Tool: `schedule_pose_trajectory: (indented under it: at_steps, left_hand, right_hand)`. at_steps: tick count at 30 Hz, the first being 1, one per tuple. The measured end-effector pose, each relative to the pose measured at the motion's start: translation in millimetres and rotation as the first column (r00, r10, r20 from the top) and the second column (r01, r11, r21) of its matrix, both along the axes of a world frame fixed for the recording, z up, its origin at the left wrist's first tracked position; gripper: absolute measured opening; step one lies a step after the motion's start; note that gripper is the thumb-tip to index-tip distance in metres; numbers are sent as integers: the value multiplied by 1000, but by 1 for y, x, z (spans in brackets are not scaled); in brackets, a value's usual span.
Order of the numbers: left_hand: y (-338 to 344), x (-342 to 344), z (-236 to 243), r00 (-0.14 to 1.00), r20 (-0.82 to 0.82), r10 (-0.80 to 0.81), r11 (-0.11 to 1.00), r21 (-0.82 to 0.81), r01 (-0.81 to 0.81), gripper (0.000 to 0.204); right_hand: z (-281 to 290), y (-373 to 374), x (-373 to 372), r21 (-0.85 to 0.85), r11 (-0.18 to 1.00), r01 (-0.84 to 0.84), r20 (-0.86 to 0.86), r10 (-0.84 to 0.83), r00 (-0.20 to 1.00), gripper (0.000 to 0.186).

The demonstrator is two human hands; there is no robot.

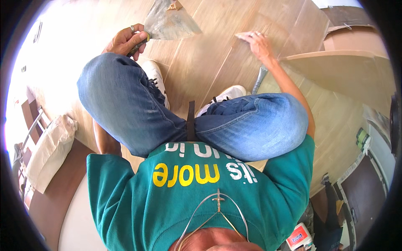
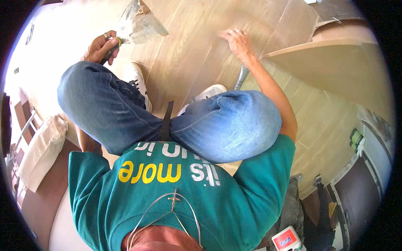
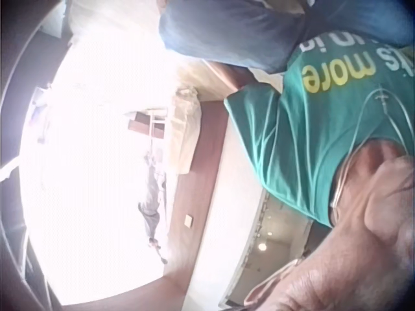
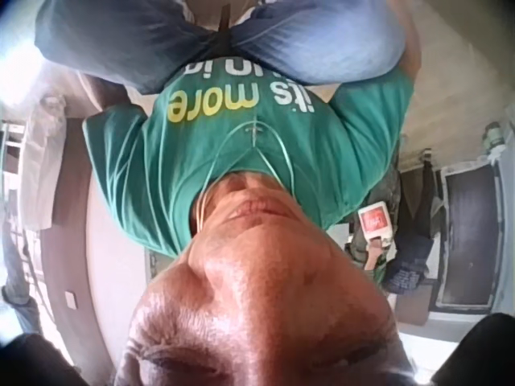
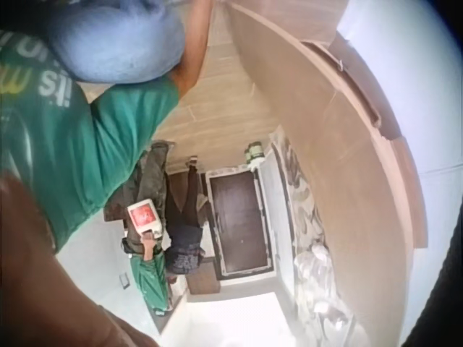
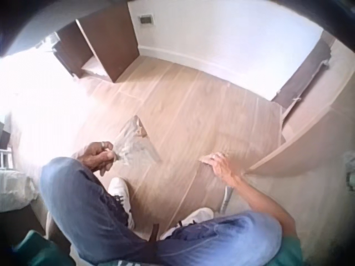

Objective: The person applies grout to the gaps between floor tiles using a small trowel and a plastic bag. They then smooth the grout lines with a small tool. The person stands up and cleans the tools on a board.

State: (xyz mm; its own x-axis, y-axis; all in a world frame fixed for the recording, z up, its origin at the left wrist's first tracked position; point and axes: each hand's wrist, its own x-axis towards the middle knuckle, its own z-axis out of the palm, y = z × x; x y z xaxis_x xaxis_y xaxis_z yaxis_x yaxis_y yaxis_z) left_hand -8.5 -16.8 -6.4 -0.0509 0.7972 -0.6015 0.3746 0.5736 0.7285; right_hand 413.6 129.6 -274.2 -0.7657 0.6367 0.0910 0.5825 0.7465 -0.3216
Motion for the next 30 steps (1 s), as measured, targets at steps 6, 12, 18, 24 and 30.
schedule_pose_trajectory:
  at_steps: [6, 12, 18, 24, 30]
  left_hand:
    - [-4, -10, -12, 1000, 6, 4, 1000, -22, -4, 34]
    - [4, -16, -16, 994, 65, -91, 996, -1, 91, 33]
    - [4, -18, -30, 997, 76, -29, 999, 17, 28, 33]
    - [1, -26, -28, 994, 105, -42, 999, -6, 42, 33]
    - [4, -19, -39, 992, 125, -19, 1000, -5, 20, 32]
  right_hand:
    - [25, -64, 0, -76, 980, -185, 20, 187, 982, 43]
    - [32, -40, -11, -75, 997, -29, 27, 31, 999, 50]
    - [25, -34, 6, -43, 984, -174, 100, 177, 979, 49]
    - [39, -13, -3, -71, 971, -227, 153, 235, 960, 48]
    - [36, -25, 17, -138, 964, -225, 170, 247, 954, 52]
